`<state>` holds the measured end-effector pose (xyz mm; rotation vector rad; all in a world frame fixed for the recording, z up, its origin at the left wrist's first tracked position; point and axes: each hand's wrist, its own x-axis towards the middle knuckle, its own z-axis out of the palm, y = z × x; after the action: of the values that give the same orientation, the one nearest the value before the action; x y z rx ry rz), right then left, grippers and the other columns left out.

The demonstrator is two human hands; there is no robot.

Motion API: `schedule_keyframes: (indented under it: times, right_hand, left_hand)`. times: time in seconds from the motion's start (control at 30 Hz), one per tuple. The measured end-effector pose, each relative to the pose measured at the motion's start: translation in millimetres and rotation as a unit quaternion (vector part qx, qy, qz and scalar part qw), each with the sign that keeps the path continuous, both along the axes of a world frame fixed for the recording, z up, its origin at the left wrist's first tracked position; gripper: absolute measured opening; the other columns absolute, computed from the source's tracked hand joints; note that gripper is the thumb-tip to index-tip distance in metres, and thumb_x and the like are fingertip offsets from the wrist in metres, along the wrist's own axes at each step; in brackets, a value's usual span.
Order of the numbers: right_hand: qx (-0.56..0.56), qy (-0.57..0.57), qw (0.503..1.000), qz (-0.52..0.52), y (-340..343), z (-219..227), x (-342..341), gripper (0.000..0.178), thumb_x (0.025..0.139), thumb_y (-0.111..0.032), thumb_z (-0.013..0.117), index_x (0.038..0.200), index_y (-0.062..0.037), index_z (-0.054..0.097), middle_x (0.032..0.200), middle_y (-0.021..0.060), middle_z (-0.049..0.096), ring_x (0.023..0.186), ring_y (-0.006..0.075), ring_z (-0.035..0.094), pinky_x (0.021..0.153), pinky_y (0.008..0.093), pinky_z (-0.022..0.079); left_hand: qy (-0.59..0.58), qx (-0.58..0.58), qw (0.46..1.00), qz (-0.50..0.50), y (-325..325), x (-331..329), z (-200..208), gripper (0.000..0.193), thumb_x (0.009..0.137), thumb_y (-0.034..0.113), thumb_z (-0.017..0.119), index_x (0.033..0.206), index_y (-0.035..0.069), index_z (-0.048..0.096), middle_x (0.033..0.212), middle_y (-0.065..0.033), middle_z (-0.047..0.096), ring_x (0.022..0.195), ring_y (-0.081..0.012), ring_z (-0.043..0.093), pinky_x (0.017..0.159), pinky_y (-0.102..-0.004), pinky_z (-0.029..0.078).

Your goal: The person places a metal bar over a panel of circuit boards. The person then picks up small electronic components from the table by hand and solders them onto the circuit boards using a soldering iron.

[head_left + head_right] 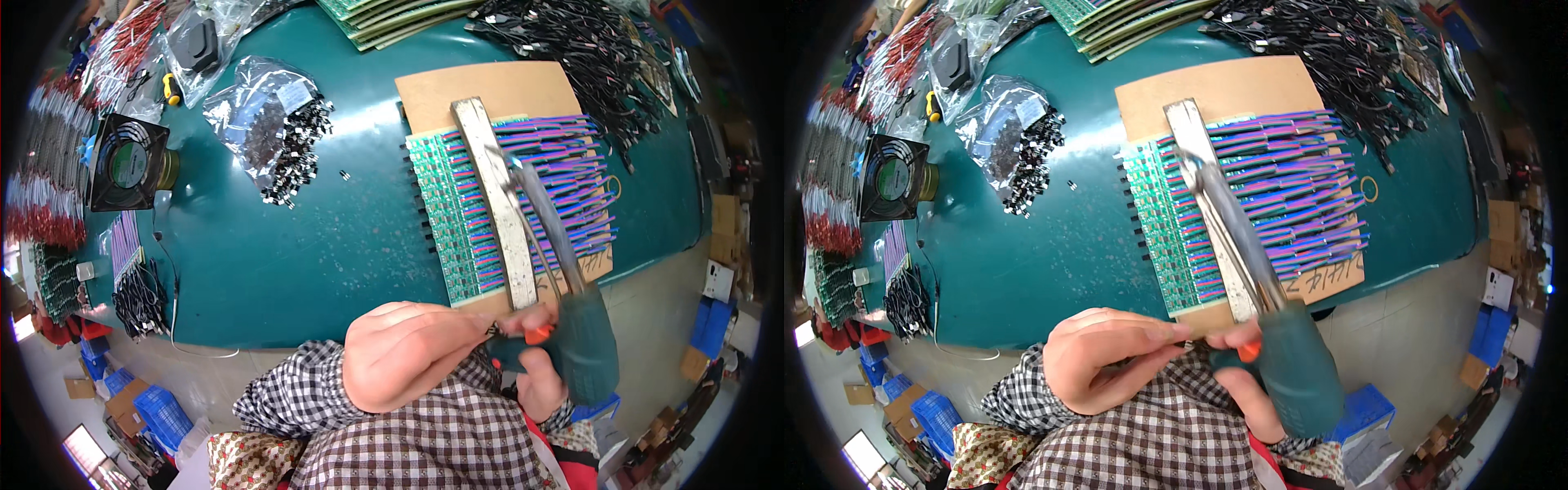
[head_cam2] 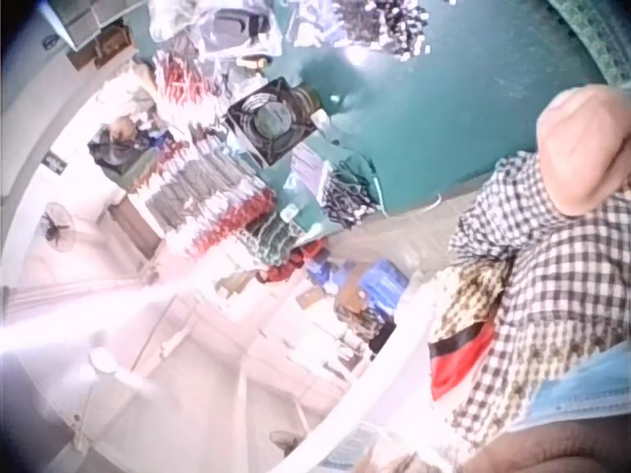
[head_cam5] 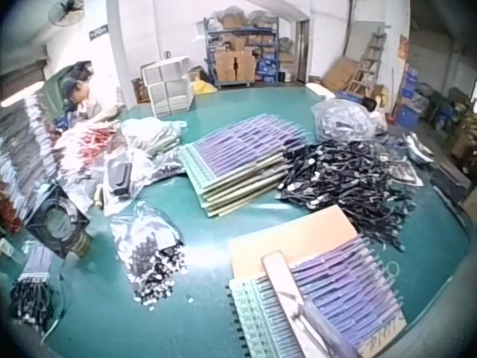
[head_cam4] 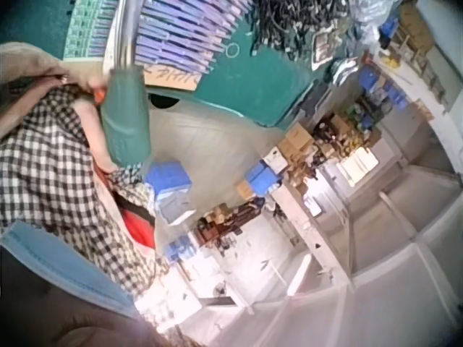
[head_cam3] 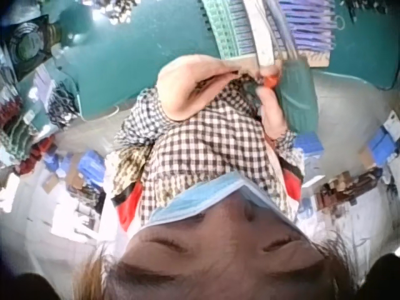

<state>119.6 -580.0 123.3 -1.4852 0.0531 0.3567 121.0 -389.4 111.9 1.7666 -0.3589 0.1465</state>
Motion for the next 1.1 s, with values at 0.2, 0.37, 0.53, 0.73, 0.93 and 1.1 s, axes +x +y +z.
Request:
schedule_keyframes:
  times: [0.2,0.37,0.53,0.73,0.93,1.1]
  right_hand:
    - [-0.078,0.004,0.996,0.039,8.8,7.6,11.3,0.033,0.072,0.011,0.059,0.099,-0.0012,0.046,0.089,0.0077,0.055,0.081,0.0140,0.058,0.071,0.0251,0.047]
    - [-0.139,-0.039,0.989,0.023,8.6,2.1,2.6,0.029,0.072,0.011,0.060,0.095,-0.0019,0.048,0.086,0.0070,0.056,0.080,0.0127,0.058,0.069,0.0236,0.047]
    - [-0.130,-0.070,0.989,0.025,11.2,1.9,-2.5,0.028,0.072,0.011,0.059,0.094,-0.0021,0.047,0.085,0.0074,0.056,0.078,0.0133,0.058,0.067,0.0233,0.046]
    - [-0.072,-0.066,0.995,0.029,13.5,0.5,0.7,0.028,0.073,0.010,0.059,0.094,-0.0023,0.045,0.081,0.0086,0.056,0.075,0.0143,0.058,0.067,0.0246,0.046]
    - [-0.115,-0.063,0.990,0.052,17.7,4.5,4.0,0.027,0.073,0.009,0.059,0.094,-0.0017,0.045,0.080,0.0088,0.057,0.076,0.0152,0.059,0.067,0.0261,0.047]
    - [-0.123,-0.078,0.987,0.061,4.7,1.3,-5.3,0.028,0.074,0.006,0.057,0.098,-0.0010,0.044,0.087,0.0101,0.056,0.080,0.0179,0.059,0.070,0.0282,0.048]
  left_hand:
    - [-0.018,0.025,0.999,-0.013,-8.0,-5.3,-8.0,0.025,0.068,-0.006,0.066,0.091,-0.006,0.057,0.087,-0.0162,0.064,0.076,-0.0229,0.065,0.064,-0.0275,0.052]
    - [-0.059,0.067,0.996,0.009,-9.9,-13.0,-11.4,0.028,0.067,-0.006,0.068,0.092,-0.006,0.055,0.087,-0.0164,0.064,0.075,-0.0230,0.065,0.062,-0.0274,0.052]
    - [-0.100,0.084,0.991,0.042,-12.0,-12.6,-8.2,0.029,0.068,-0.004,0.069,0.093,-0.005,0.055,0.086,-0.0155,0.065,0.073,-0.0213,0.065,0.060,-0.0265,0.052]
    - [0.209,-0.073,0.973,-0.065,0.9,-9.4,3.7,0.017,0.076,-0.003,0.061,0.093,-0.005,0.058,0.083,-0.0132,0.062,0.075,-0.0173,0.064,0.063,-0.0238,0.052]
    - [0.298,-0.144,0.943,-0.043,-0.5,-14.8,6.6,0.013,0.080,-0.004,0.055,0.092,-0.006,0.058,0.084,-0.0126,0.060,0.076,-0.0161,0.063,0.065,-0.0228,0.052]
    - [0.238,-0.109,0.963,0.071,5.0,-8.4,-14.2,0.009,0.081,-0.002,0.056,0.088,-0.007,0.057,0.085,-0.0135,0.062,0.077,-0.0156,0.062,0.067,-0.0239,0.052]
